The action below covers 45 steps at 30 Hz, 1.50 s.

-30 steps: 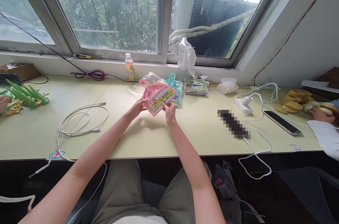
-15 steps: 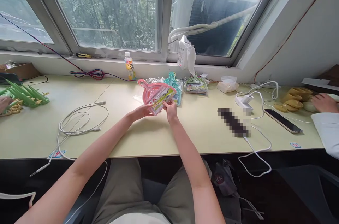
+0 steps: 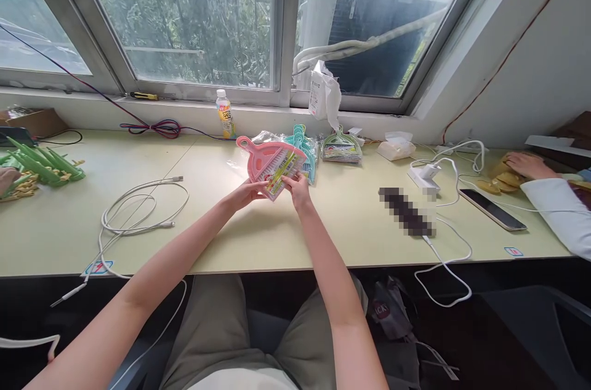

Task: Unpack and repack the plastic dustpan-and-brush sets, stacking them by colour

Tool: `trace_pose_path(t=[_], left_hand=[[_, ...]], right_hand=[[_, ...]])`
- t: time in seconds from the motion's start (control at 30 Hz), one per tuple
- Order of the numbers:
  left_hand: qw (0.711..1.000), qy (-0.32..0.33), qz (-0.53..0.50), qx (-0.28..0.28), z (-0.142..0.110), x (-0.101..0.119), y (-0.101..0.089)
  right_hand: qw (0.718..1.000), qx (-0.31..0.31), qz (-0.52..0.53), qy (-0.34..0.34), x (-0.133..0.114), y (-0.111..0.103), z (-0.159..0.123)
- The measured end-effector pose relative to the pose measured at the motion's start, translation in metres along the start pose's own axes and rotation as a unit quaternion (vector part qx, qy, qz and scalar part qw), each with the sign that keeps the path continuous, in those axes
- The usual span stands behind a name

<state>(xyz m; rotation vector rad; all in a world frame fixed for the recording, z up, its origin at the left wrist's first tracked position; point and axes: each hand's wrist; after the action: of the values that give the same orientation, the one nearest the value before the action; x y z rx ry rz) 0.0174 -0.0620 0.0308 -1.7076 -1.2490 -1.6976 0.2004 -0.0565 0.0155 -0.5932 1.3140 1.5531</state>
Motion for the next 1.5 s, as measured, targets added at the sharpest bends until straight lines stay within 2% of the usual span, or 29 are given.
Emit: trace_pose_path(t=[0.13,0.43,0.63,0.7,0.83,1.0,1.13,1.23,1.33,1.4,1.5], left_hand=[[0.999,0.003,-0.004,0.037,0.001,-0.001,0.004],[0.998,-0.007,-0.065,0.005,0.004,-0.018,0.031],[0.991,0.081,-0.077,0.069,0.012,-0.015,0.023],[0.994,0.066,-0.069,0.061,0.012,-0.018,0.023],[0.998,0.006,-0.059,0.010,0.011,-0.028,0.032],[0.995,0.052,-0.050,0.073,0.015,-0.026,0.029],[0.995,0.046,0.000,0.088,0.014,-0.017,0.017],[0.994,0.052,0.026,0.089,0.012,-0.010,0.010],[0.994,0.050,0.030,0.095,0.010,-0.002,0.003],[0.994,0.045,0.016,0.103,0.010,0.002,-0.003],[0.991,0.044,-0.023,0.121,0.011,0.008,-0.015]], right_hand=[[1.000,-0.002,0.008,-0.005,0.000,0.001,-0.001],[0.998,0.051,0.026,-0.039,0.003,0.009,-0.010],[0.995,0.083,0.031,-0.042,0.004,0.010,-0.010],[0.995,0.082,0.015,-0.047,0.003,0.009,-0.010],[0.993,0.093,-0.036,-0.067,-0.001,0.007,-0.009],[0.993,0.055,-0.070,-0.082,-0.003,0.008,-0.006],[0.997,0.032,-0.066,-0.036,-0.001,0.008,-0.002],[0.998,0.038,-0.059,0.011,-0.004,0.002,0.005],[0.990,0.060,-0.124,0.023,-0.011,-0.008,0.010],[0.975,0.073,-0.210,-0.008,-0.016,-0.014,0.011],[0.919,0.084,-0.371,-0.105,-0.021,-0.020,0.008]])
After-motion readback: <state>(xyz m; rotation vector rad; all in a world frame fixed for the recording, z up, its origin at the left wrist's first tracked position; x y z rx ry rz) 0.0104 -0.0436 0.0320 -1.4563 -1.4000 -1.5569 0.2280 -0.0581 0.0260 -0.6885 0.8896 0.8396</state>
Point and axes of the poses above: each hand's wrist, its own z-axis towards the middle knuckle, its own y-axis out of the palm, x = y × z, and after that the axes turned 12 degrees about -y, right-handed
